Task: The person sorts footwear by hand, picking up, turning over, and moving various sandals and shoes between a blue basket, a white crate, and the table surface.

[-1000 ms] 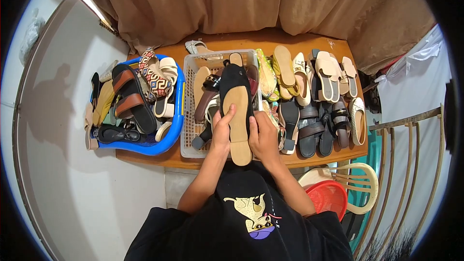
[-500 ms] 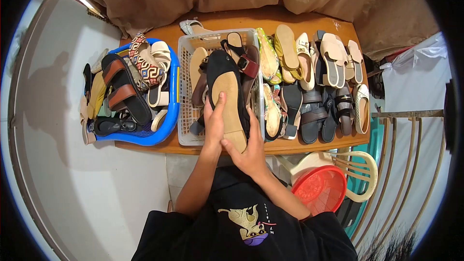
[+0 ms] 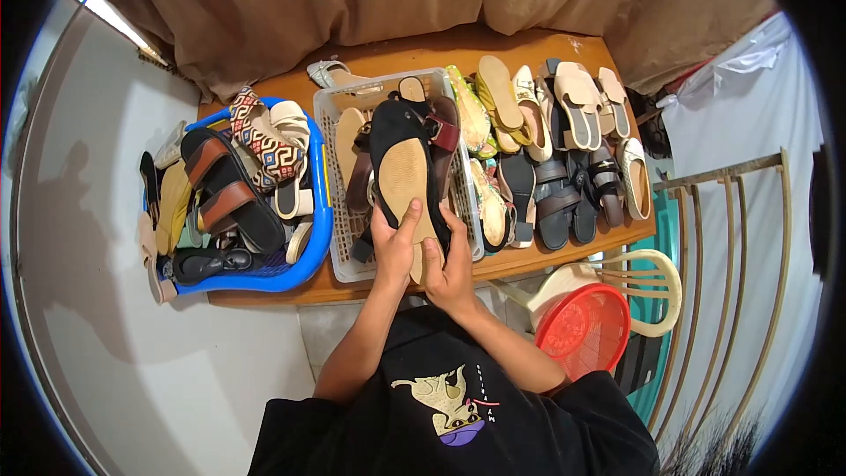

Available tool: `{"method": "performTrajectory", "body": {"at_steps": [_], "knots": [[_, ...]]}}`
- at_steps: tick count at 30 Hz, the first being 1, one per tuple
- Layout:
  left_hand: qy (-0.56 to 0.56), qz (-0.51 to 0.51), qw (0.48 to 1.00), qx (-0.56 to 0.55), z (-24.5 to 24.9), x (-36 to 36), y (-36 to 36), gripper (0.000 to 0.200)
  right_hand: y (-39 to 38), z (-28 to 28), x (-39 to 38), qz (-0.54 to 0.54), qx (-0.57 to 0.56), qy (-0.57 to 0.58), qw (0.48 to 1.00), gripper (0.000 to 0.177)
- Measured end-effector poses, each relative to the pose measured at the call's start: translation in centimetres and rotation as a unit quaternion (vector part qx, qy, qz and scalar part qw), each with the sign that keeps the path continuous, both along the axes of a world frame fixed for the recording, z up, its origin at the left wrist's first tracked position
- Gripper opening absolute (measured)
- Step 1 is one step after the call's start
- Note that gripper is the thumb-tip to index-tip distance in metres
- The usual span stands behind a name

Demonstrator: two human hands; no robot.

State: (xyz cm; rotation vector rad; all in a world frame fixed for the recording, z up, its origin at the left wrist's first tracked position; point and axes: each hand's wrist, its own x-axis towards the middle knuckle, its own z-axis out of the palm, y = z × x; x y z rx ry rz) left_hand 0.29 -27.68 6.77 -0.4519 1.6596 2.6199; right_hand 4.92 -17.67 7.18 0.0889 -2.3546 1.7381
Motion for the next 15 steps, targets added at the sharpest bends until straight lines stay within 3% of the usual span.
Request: {"method": "performTrajectory", "body": {"at_steps": [12,15], "knots": [[-0.026,-0.03,0.999,0.016,-1.3,-0.5,4.6,0.047,5.1,-0.5,1.0,0.003,0.002,-0.075,0.997,0.073],[-0.052,-0.062,0.997,0.01,-2.2,-1.4,7.2,0.052,8.0,-0.5,0.3,0.004,-0.051,-0.102,0.994,0.076]]}}
